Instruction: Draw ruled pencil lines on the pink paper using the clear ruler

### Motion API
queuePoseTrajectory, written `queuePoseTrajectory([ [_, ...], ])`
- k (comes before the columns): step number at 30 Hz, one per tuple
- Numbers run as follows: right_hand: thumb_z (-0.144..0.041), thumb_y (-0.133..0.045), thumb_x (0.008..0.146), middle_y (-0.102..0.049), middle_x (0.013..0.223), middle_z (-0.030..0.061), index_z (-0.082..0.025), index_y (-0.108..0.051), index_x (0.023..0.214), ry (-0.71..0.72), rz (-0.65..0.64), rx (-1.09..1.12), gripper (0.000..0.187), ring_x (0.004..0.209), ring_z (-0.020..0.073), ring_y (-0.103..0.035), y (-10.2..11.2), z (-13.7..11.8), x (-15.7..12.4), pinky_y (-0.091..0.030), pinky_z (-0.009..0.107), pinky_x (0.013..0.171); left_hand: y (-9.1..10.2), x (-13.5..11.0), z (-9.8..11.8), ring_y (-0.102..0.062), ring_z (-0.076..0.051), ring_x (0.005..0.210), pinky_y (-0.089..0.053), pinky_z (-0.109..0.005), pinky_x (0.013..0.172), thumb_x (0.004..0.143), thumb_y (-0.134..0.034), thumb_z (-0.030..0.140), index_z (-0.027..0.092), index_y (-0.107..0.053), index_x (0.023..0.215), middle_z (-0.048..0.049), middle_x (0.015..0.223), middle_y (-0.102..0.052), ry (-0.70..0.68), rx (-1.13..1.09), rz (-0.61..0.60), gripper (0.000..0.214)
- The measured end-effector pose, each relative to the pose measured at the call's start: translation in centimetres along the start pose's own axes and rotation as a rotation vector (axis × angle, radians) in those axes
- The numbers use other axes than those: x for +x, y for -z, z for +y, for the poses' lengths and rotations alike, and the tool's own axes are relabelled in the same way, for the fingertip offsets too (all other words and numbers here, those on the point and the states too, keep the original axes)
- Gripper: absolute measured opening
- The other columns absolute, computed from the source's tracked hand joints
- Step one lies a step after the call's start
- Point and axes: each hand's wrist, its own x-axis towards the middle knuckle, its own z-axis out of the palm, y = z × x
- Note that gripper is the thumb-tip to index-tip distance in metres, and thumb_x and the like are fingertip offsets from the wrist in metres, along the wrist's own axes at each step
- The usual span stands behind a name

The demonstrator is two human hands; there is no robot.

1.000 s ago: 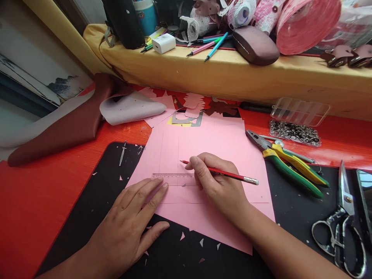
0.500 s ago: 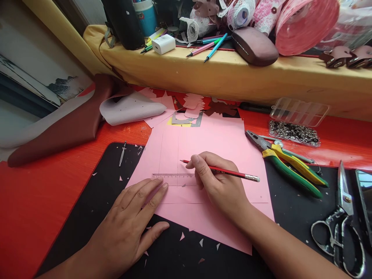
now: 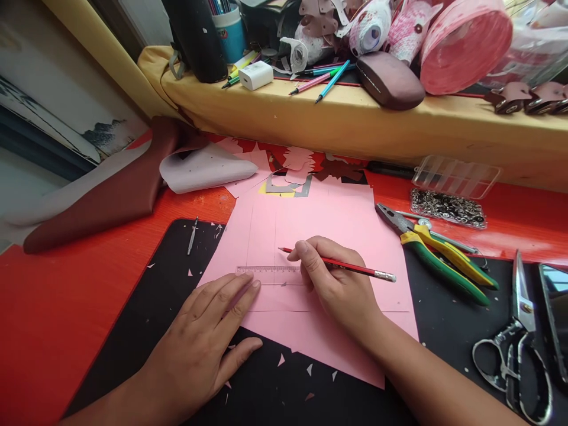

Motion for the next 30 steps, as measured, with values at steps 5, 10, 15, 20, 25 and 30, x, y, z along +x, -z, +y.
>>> queuePoseTrajectory([
  [5,-0.055,-0.061,0.112,-0.061,0.057,-0.0025,-0.022,-0.077,0.083,-0.033,0.024,0.026,0.046,0.053,0.0156,-0.057,-0.1,-0.1,0.1,-0.048,0.032,0.062,-0.1,0.0,0.1,-0.059,-0.032,0.140,-0.038,-0.046,0.121,0.119,-0.043,0.045,0.008,-0.063,0.151,-0.0162,0.149,-0.069,0.001,0.002,0.017,0.053],
  [10,-0.061,-0.062,0.110,-0.061,0.059,-0.0015,-0.022,-0.077,0.084,-0.073,0.041,0.050,0.049,0.054,0.0160,-0.057,-0.1,-0.6,0.4,-0.049,0.031,0.059,-0.3,-0.2,0.0,-0.060,-0.031,0.139,-0.040,-0.046,0.120,0.118,-0.046,0.047,0.009,-0.062,0.152,-0.0153,0.149,-0.070,0.005,0.016,0.030,0.053],
  [15,-0.063,-0.062,0.109,-0.061,0.058,-0.0016,-0.022,-0.076,0.083,-0.110,0.008,0.068,0.051,0.053,0.0160,-0.057,-0.2,-1.2,0.4,-0.049,0.031,0.058,-0.5,-0.3,0.0,-0.060,-0.032,0.138,-0.042,-0.046,0.120,0.116,-0.050,0.050,0.010,-0.062,0.153,-0.0162,0.149,-0.070,0.011,0.034,0.032,0.056],
  [20,-0.064,-0.059,0.110,-0.060,0.054,-0.0026,-0.022,-0.076,0.081,-0.087,-0.060,0.037,0.054,0.053,0.0163,-0.057,-1.0,-2.4,0.7,-0.052,0.033,0.066,-0.4,-0.3,-0.1,-0.060,-0.031,0.139,-0.039,-0.045,0.119,0.119,-0.041,0.049,0.009,-0.063,0.153,-0.0154,0.149,-0.071,0.000,0.032,0.045,0.056],
  [25,-0.066,-0.058,0.110,-0.056,0.050,-0.0041,-0.022,-0.073,0.077,-0.091,-0.131,0.082,0.057,0.050,0.0154,-0.056,-2.7,-3.5,1.7,-0.053,0.033,0.066,-0.4,-0.2,-0.1,-0.060,-0.031,0.138,-0.039,-0.045,0.119,0.119,-0.043,0.048,0.008,-0.062,0.153,-0.0160,0.148,-0.071,0.002,0.005,0.050,0.056],
  [30,-0.071,-0.059,0.107,-0.052,0.049,-0.0053,-0.021,-0.070,0.076,-0.121,-0.185,0.171,0.059,0.046,0.0141,-0.052,-4.6,-3.2,2.3,-0.047,0.030,0.054,-0.4,-0.3,-0.1,-0.059,-0.031,0.143,-0.041,-0.045,0.120,0.117,-0.048,0.049,0.008,-0.059,0.156,-0.0172,0.151,-0.069,0.013,0.001,0.049,0.058],
])
